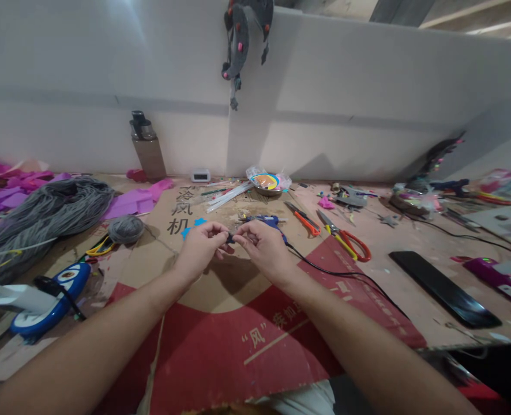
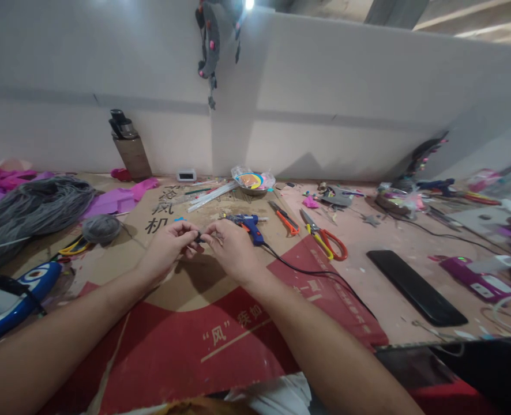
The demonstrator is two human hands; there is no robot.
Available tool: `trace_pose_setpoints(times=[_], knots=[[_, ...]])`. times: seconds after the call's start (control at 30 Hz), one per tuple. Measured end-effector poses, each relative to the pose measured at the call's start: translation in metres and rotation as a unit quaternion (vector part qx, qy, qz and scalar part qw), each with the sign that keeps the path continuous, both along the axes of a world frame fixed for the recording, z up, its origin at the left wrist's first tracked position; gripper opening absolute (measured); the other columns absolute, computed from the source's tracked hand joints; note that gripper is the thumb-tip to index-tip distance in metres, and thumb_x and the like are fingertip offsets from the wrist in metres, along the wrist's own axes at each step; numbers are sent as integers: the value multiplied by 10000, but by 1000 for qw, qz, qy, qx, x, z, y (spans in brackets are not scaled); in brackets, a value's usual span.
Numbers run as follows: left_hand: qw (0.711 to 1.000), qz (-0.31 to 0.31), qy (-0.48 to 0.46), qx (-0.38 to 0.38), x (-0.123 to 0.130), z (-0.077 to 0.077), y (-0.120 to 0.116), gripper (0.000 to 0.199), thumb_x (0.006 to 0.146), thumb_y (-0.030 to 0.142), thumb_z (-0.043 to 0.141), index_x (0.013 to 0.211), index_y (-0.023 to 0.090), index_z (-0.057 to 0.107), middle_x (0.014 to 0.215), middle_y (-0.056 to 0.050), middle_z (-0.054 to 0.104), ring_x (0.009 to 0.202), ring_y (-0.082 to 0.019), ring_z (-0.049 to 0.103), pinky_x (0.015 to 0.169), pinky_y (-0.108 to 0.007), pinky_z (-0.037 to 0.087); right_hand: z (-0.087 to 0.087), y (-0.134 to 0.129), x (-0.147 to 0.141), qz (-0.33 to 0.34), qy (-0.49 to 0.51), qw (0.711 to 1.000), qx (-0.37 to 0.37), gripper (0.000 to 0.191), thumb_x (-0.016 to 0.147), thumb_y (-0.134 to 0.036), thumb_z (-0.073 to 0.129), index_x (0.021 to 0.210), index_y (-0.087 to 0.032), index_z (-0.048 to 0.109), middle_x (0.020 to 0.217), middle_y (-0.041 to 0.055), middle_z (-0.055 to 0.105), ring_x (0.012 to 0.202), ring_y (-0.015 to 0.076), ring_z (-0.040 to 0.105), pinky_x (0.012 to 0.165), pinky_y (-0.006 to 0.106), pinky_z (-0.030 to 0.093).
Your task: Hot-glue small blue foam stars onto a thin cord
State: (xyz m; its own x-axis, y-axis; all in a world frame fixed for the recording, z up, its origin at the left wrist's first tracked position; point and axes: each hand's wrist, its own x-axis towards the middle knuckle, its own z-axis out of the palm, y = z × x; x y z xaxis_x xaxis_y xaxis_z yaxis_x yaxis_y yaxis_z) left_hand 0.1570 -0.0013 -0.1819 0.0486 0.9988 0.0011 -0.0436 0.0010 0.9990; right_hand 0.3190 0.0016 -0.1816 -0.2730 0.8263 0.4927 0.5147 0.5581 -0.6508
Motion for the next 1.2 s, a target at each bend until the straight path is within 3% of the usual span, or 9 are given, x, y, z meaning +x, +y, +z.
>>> trace_pose_setpoints(times=[0.17, 0.37, 0.57, 0.67, 0.77, 0.9, 1.0, 1.07, 1.2], knots=[[998, 51, -38, -15, -4, -2, 5, 163, 695, 281, 671, 770, 151, 608, 487, 54, 508, 384, -38, 395, 363, -150, 226, 1, -6, -5, 19, 0, 999, 35, 121, 894, -252, 518, 907, -207, 629, 857, 48, 628, 791, 167, 562, 706, 280, 415], [982, 75, -173, -10, -11, -7, 16, 155, 653, 216, 711, 719, 142, 592, 535, 34, 560, 460, -54, 489, 437, -148, 356, -13, -15, -14, 88, -88, 990, 67, 182, 936, -228, 443, 949, -195, 622, 858, 47, 595, 767, 148, 546, 680, 260, 403], [954, 104, -276, -46, -32, -13, 38, 34, 764, 132, 611, 733, 118, 605, 586, -13, 604, 475, -71, 543, 455, -148, 442, -19, -31, -26, 192, -321, 906, 196, 118, 893, -177, 500, 899, -158, 617, 854, 57, 599, 750, 161, 493, 657, 284, 370], [928, 134, -342, -65, -50, -2, 49, 116, 812, 124, 565, 698, 122, 586, 566, -15, 583, 464, -66, 530, 429, -137, 435, -13, -41, -30, 263, -339, 871, 240, 188, 911, -318, 510, 916, -171, 627, 956, 73, 626, 919, 208, 498, 829, 366, 370], [900, 118, -419, -24, -65, 12, 56, 138, 806, 103, 559, 673, 141, 550, 553, 11, 545, 460, -54, 513, 403, -116, 403, -5, -38, -23, 286, -275, 886, 241, 348, 907, -500, 464, 936, -205, 646, 1029, 74, 648, 997, 217, 503, 907, 406, 341], [901, 109, -419, 8, -69, 15, 57, 113, 776, 106, 595, 679, 140, 549, 563, 23, 550, 470, -59, 525, 407, -129, 419, 4, -4, 11, 72, -146, 976, 144, 288, 958, -333, 397, 933, -189, 645, 920, 85, 665, 882, 185, 559, 805, 320, 407], [924, 128, -359, -18, -58, 4, 53, 80, 776, 110, 600, 702, 134, 583, 576, 11, 575, 478, -62, 544, 417, -133, 439, 3, 26, 40, -192, -187, 963, 23, 242, 876, -323, 509, 976, -133, 621, 991, 164, 641, 956, 273, 567, 834, 393, 412], [940, 118, -318, -36, -50, -3, 48, 49, 767, 112, 616, 723, 128, 605, 585, 7, 586, 481, -65, 558, 421, -135, 451, -4, 37, 51, -232, -216, 942, -107, 251, 813, -295, 573, 979, -113, 620, 983, 200, 642, 951, 305, 593, 811, 398, 425], [961, 60, -271, -13, -39, -7, 39, 36, 761, 92, 622, 774, 125, 628, 631, -7, 627, 483, -68, 577, 418, -137, 455, -16, 42, 52, -219, -205, 939, -170, 178, 735, -206, 589, 890, -127, 630, 846, 171, 668, 793, 288, 643, 680, 348, 446]])
